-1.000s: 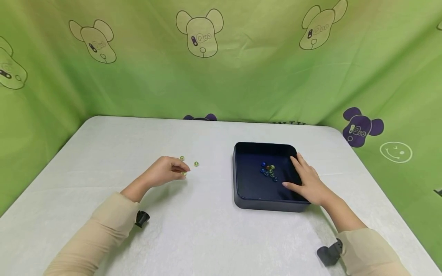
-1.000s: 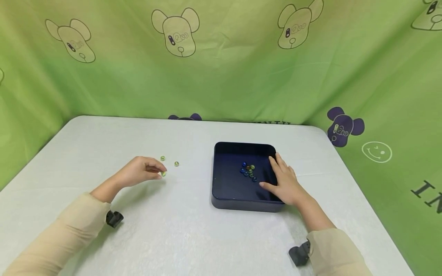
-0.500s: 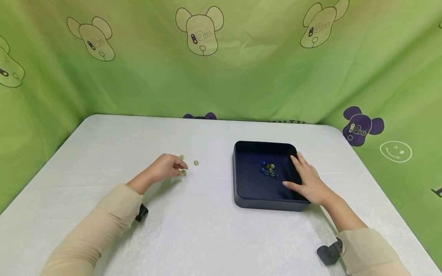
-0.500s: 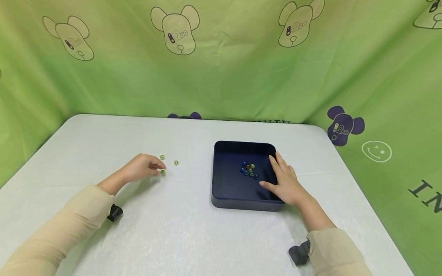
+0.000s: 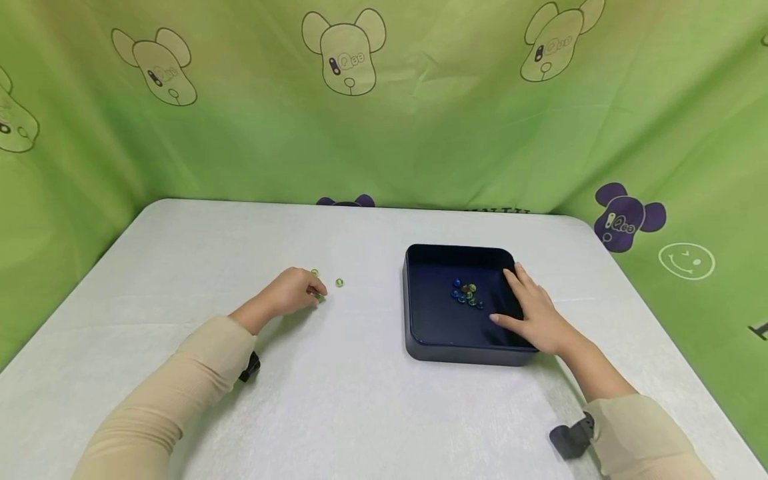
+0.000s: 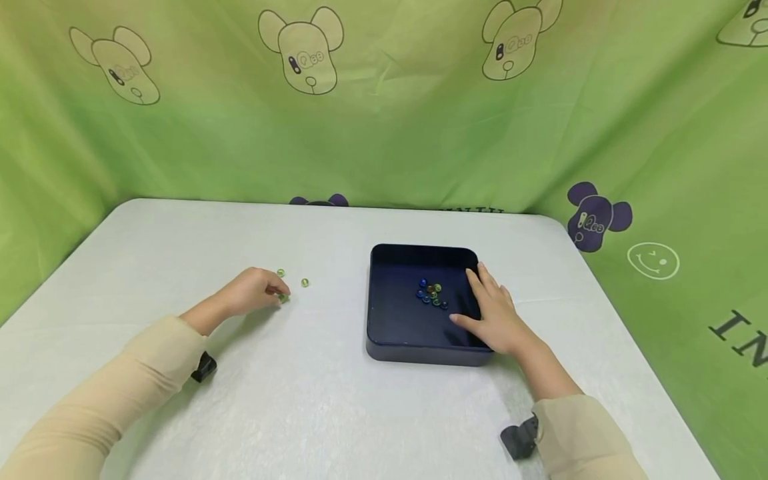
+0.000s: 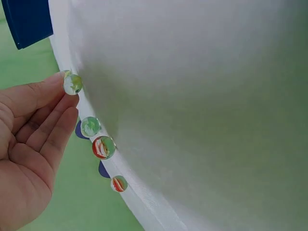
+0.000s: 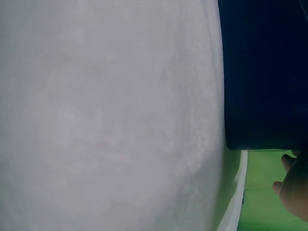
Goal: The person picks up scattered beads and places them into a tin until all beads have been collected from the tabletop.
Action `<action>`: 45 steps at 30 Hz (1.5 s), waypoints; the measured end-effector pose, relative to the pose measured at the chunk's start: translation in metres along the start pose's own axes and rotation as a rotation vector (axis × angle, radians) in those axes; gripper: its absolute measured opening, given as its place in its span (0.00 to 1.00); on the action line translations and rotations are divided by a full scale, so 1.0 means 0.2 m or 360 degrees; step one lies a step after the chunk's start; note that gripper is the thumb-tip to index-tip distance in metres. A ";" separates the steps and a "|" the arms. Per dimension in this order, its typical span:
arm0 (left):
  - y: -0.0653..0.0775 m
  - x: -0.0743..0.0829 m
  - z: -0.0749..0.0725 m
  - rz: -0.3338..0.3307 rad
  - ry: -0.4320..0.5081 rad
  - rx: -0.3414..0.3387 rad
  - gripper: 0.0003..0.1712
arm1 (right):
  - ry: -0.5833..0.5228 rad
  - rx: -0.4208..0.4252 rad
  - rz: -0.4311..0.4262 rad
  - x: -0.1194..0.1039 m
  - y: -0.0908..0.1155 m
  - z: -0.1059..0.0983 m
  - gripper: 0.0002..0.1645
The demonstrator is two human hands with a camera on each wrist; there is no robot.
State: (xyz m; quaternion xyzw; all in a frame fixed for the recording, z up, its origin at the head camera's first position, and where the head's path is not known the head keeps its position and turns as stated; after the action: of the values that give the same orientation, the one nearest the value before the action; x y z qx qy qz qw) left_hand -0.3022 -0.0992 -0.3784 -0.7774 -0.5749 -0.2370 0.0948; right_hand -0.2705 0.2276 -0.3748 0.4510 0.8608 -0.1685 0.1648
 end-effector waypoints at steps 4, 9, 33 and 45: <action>-0.01 -0.01 0.01 -0.0038 -0.0042 0.0004 0.09 | 0.0003 -0.0002 0.0003 0.00 0.00 0.00 0.52; -0.01 -0.01 0.01 -0.0076 -0.0068 0.0008 0.08 | -0.0005 -0.0009 0.0008 0.00 0.00 0.00 0.51; -0.02 0.05 -0.04 0.0005 0.0346 -0.0006 0.09 | -0.0001 -0.0009 0.0016 0.00 0.00 -0.01 0.52; -0.02 0.22 -0.04 0.0138 0.0541 -0.0038 0.09 | 0.0022 -0.0007 -0.0014 -0.01 0.00 -0.01 0.52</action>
State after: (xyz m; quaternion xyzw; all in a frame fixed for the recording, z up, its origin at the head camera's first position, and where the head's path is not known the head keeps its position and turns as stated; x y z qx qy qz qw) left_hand -0.2977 -0.0646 -0.3508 -0.7512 -0.5136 -0.3675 0.1918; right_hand -0.2695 0.2265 -0.3720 0.4480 0.8643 -0.1643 0.1591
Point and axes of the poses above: each hand's wrist, its own y-axis away from the middle knuckle, its own z-axis out of the palm, x = y × z, the point moved 10 cm from there along -y, towards the middle knuckle, and after that the axes turned 12 degrees about -z, right-handed, at the moved point
